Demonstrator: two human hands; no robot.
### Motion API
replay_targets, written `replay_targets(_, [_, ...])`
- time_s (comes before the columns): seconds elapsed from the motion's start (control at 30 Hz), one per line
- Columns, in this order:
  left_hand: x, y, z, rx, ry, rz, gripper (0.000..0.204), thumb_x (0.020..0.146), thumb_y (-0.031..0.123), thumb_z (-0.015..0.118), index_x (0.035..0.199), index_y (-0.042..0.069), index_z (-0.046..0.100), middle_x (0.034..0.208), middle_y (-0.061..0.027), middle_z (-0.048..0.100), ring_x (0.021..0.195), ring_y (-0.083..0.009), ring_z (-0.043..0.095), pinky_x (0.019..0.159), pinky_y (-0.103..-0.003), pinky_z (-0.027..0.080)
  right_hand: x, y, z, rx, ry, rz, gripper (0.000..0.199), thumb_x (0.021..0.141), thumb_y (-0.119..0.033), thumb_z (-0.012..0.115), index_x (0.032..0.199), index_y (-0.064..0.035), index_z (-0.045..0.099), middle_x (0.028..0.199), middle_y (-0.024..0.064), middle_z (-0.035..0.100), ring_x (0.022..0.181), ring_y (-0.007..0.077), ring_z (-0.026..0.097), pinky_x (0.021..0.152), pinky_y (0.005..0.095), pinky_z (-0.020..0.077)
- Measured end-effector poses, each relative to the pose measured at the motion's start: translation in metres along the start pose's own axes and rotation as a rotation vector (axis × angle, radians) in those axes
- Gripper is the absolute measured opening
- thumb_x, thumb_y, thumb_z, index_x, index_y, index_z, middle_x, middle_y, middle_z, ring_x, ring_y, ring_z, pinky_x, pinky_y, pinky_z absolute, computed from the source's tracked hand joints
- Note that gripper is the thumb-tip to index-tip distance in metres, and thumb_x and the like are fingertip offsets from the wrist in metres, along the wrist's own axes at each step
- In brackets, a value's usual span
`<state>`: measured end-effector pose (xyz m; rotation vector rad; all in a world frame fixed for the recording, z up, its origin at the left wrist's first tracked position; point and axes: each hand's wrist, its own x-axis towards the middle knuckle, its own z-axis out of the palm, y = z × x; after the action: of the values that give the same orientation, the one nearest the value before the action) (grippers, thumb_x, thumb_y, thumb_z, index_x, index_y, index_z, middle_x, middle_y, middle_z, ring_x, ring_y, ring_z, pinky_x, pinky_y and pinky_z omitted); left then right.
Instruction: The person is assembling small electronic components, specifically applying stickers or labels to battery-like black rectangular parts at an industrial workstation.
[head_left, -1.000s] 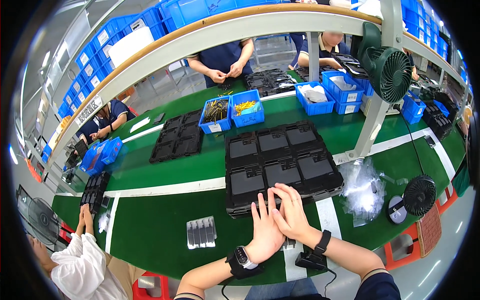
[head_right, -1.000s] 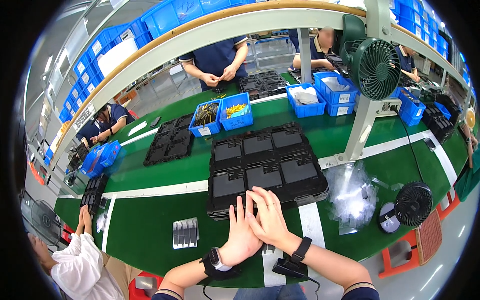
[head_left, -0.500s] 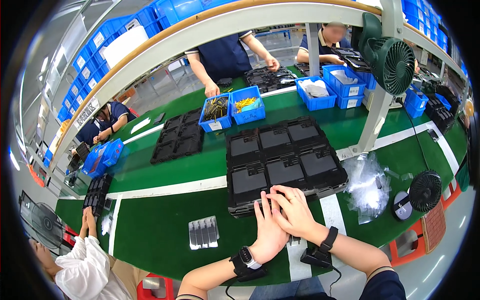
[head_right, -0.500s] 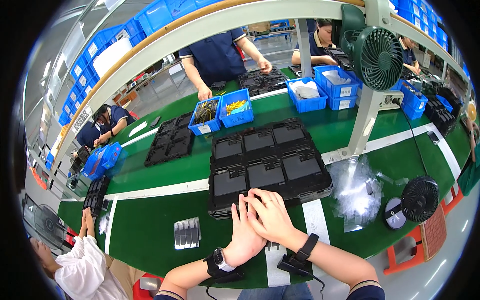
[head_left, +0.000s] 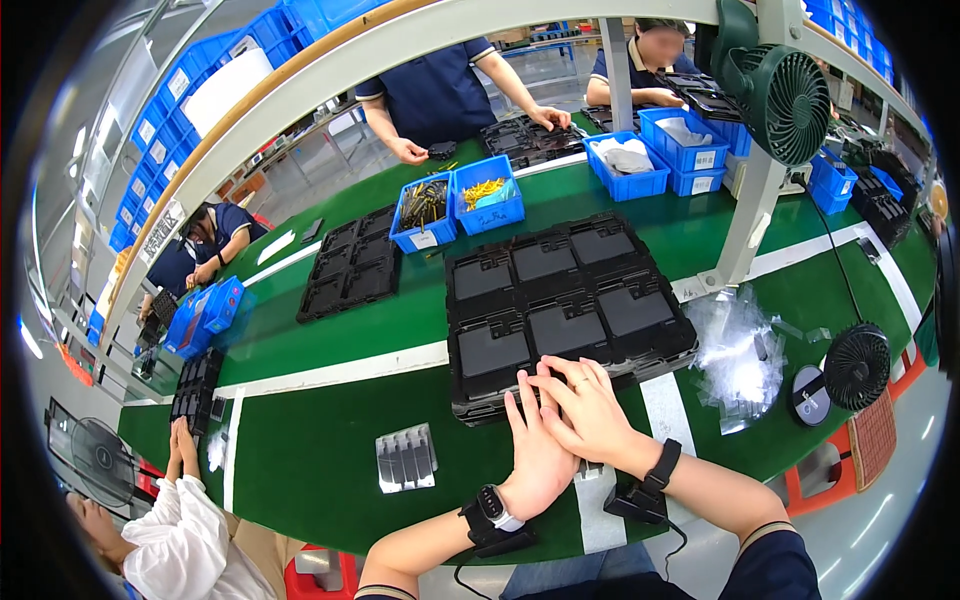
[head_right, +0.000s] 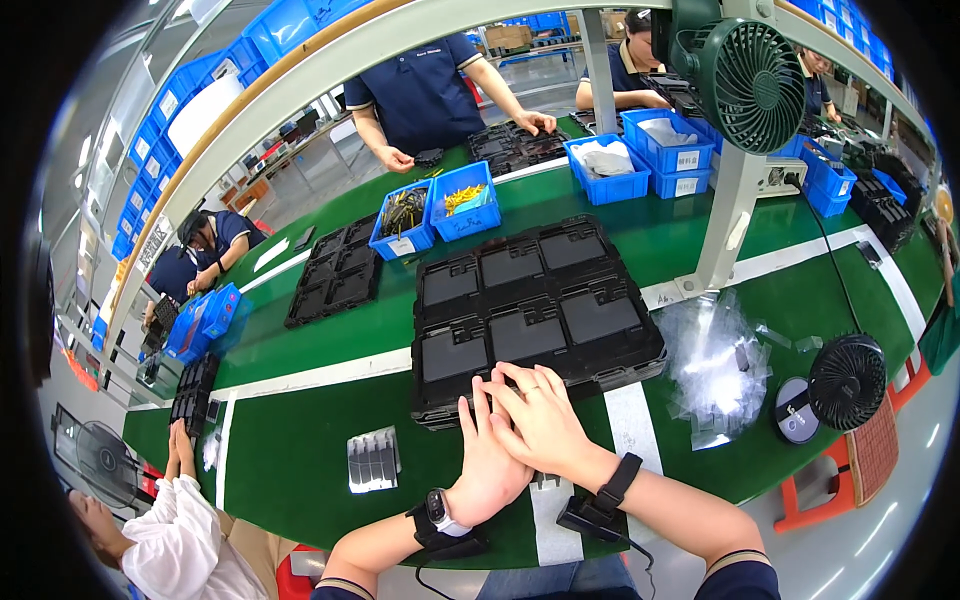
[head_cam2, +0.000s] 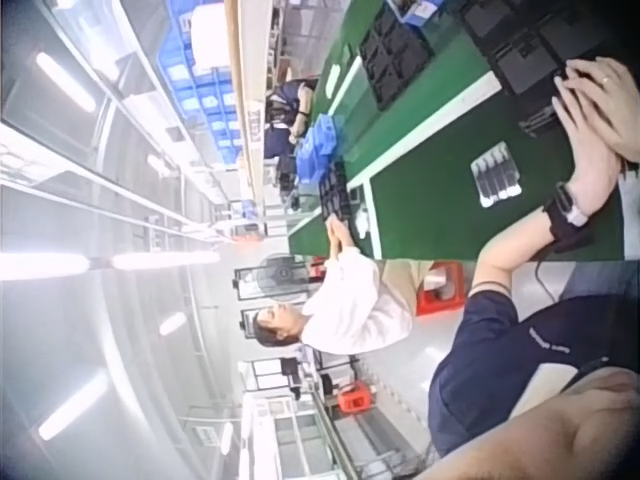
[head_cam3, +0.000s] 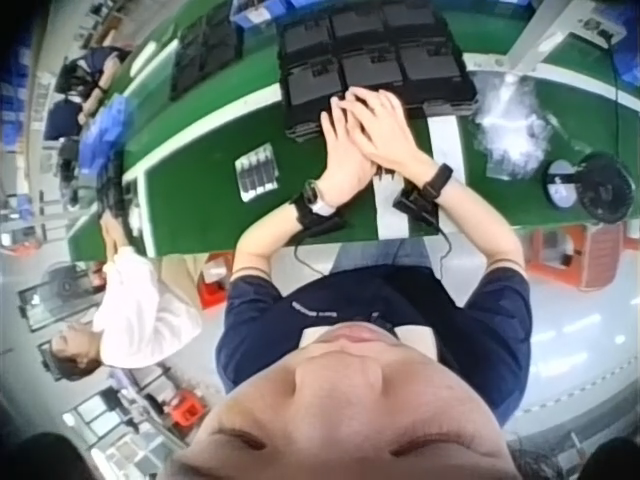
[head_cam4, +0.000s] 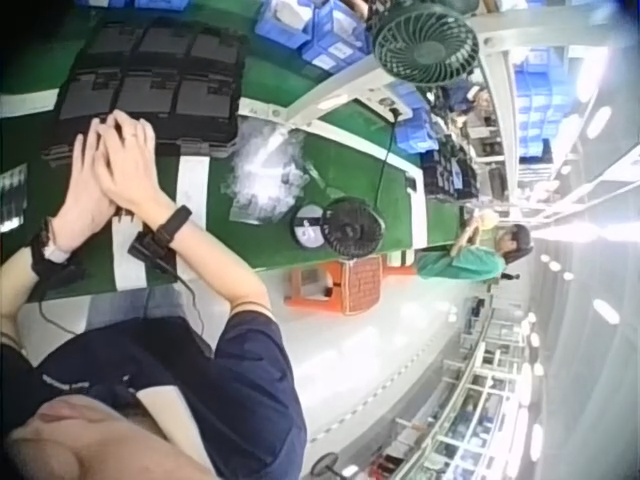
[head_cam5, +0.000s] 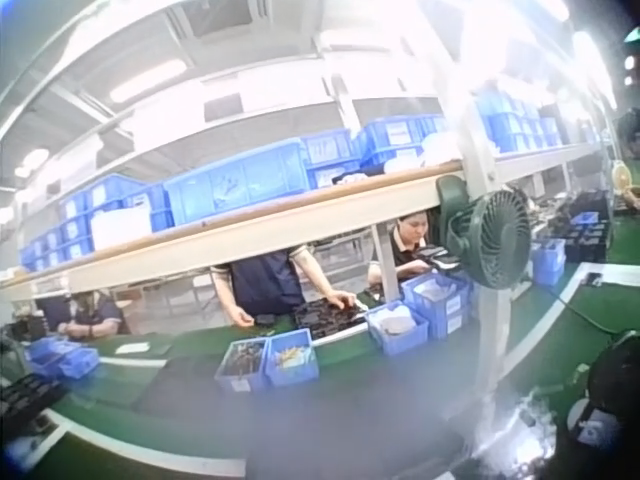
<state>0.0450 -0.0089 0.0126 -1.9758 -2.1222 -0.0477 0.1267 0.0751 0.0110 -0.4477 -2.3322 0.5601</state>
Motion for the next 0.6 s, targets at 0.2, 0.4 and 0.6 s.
replay_targets(0.2, [-0.0002, 0.0001, -0.0018, 0.054, -0.013, 0.013, 0.066, 0.082, 0.032, 0.049, 0.138, 0.002, 0.029, 0.141, -0.0308, 0.017, 0.129, -0.0507, 0.017, 0.101, -0.06, 0.019, -0.0008, 0.0028, 0.0006, 0.004, 0.023, -0.025, 0.039, 0.08, -0.02, 0.055, 0.115, -0.0023, 0.053, 0.122, 0.0173, 0.045, 0.112, 0.0325, 0.044, 0.101, 0.0462, 0.0264])
replay_targets(0.4, [-0.0004, 0.0, 0.0017, 0.036, 0.001, 0.012, 0.065, 0.082, 0.03, 0.049, 0.138, 0.002, 0.029, 0.141, -0.0315, 0.016, 0.128, -0.0514, 0.017, 0.1, -0.061, 0.02, -0.002, 0.0056, 0.0036, 0.011, 0.033, -0.033, 0.037, 0.079, -0.019, 0.056, 0.112, -0.0006, 0.054, 0.122, 0.0166, 0.046, 0.111, 0.0314, 0.045, 0.1, 0.0454, 0.0273])
replay_targets(0.6, [-0.0004, 0.0021, 0.003, 0.039, 0.015, -0.003, 0.065, 0.083, 0.031, 0.048, 0.137, 0.001, 0.03, 0.141, -0.0318, 0.015, 0.129, -0.0518, 0.015, 0.101, -0.062, 0.018, -0.0022, 0.0077, 0.0046, 0.046, 0.033, -0.02, 0.032, 0.079, -0.019, 0.055, 0.108, -0.0034, 0.057, 0.124, 0.0163, 0.046, 0.113, 0.0306, 0.045, 0.101, 0.0453, 0.0265])
